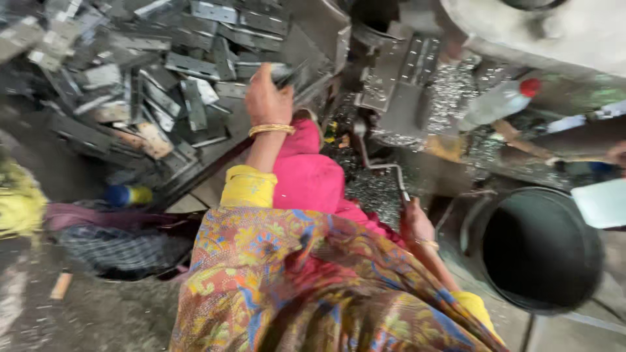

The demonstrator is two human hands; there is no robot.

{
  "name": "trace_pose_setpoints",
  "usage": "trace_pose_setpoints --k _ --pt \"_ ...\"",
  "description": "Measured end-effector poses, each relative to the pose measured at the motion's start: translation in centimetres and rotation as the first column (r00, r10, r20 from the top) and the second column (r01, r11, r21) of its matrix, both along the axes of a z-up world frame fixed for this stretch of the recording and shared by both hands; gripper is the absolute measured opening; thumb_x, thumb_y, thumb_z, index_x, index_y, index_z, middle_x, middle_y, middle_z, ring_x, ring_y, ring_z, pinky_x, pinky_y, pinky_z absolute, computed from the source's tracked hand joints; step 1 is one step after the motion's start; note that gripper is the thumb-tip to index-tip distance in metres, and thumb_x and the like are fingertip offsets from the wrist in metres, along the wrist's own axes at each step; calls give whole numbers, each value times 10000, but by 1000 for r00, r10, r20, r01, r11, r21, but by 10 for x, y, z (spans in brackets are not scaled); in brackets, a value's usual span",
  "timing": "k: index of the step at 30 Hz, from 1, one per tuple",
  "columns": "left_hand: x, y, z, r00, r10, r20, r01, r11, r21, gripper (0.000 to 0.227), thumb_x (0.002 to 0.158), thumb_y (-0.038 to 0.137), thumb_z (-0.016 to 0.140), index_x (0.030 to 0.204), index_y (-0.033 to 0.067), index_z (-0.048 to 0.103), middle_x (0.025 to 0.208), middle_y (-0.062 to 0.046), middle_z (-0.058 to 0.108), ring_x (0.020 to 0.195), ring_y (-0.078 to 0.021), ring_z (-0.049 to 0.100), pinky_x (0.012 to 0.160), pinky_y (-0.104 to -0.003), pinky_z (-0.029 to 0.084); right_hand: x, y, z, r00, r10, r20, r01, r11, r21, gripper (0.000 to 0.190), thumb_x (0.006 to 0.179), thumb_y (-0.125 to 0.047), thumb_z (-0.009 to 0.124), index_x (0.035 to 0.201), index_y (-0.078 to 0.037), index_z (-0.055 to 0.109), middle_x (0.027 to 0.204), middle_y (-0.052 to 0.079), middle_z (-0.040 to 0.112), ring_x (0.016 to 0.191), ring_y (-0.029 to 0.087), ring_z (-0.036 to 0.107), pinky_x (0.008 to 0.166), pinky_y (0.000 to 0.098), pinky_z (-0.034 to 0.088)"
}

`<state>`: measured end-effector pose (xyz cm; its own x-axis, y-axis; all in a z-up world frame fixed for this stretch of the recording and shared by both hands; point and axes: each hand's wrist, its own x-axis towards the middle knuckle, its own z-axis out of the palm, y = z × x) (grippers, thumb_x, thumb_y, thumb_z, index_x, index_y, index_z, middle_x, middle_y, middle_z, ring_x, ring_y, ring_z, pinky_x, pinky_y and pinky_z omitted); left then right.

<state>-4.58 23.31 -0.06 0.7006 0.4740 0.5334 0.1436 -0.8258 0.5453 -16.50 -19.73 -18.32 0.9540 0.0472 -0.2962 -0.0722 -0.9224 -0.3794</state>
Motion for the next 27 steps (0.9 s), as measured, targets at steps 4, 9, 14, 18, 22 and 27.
trace_pose_setpoints --k 4,9,14,18,22,27 --pt "14 -125 9 886 -341 -315 407 897 172 154 1079 229 539 1108 127 650 991 -125 715 911 -311 705 794 -466 584 0 -2 -25 994 -99 -37 97 994 -48 366 958 -295 607 1235 -72 518 1005 285 707 941 515 670 793 616 519" --pt "-2 -222 -16 724 -472 -504 650 711 269 466 925 242 477 1357 105 586 1531 -116 458 1428 -274 372 1209 -558 147 -6 0 16 999 -32 5 32 993 -110 580 931 -307 613 1427 -71 429 1024 278 704 935 486 681 773 594 529" --pt "6 -212 4 502 -354 -789 653 753 78 583 1067 420 327 1507 64 465 1680 -105 300 1577 -263 210 1280 -513 -41 12 -3 109 941 271 202 -160 883 -442 515 981 -365 564 1424 -125 461 1065 201 731 853 426 718 718 523 568" --pt "41 -224 14 563 -149 -813 608 741 285 536 1033 206 257 1537 54 358 1659 -76 254 1556 -265 136 1227 -531 -80 27 5 126 991 108 80 -65 908 -413 399 1010 -385 551 1321 -138 519 994 179 749 894 400 727 734 536 559" --pt "46 -224 -5 608 -180 -773 587 758 285 543 1034 148 234 1552 51 364 1663 -61 267 1554 -257 151 1249 -534 -68 -18 16 40 996 -38 76 48 989 -137 377 1006 -374 556 1288 -124 528 970 192 744 870 417 719 719 551 552" --pt "43 -213 -19 692 -225 -686 560 767 313 559 1009 136 272 1541 39 409 1664 -52 303 1579 -262 169 1253 -517 -44 1 -8 43 999 -46 -26 41 984 -175 352 1001 -359 561 1247 -108 538 941 210 737 840 437 708 700 570 543"
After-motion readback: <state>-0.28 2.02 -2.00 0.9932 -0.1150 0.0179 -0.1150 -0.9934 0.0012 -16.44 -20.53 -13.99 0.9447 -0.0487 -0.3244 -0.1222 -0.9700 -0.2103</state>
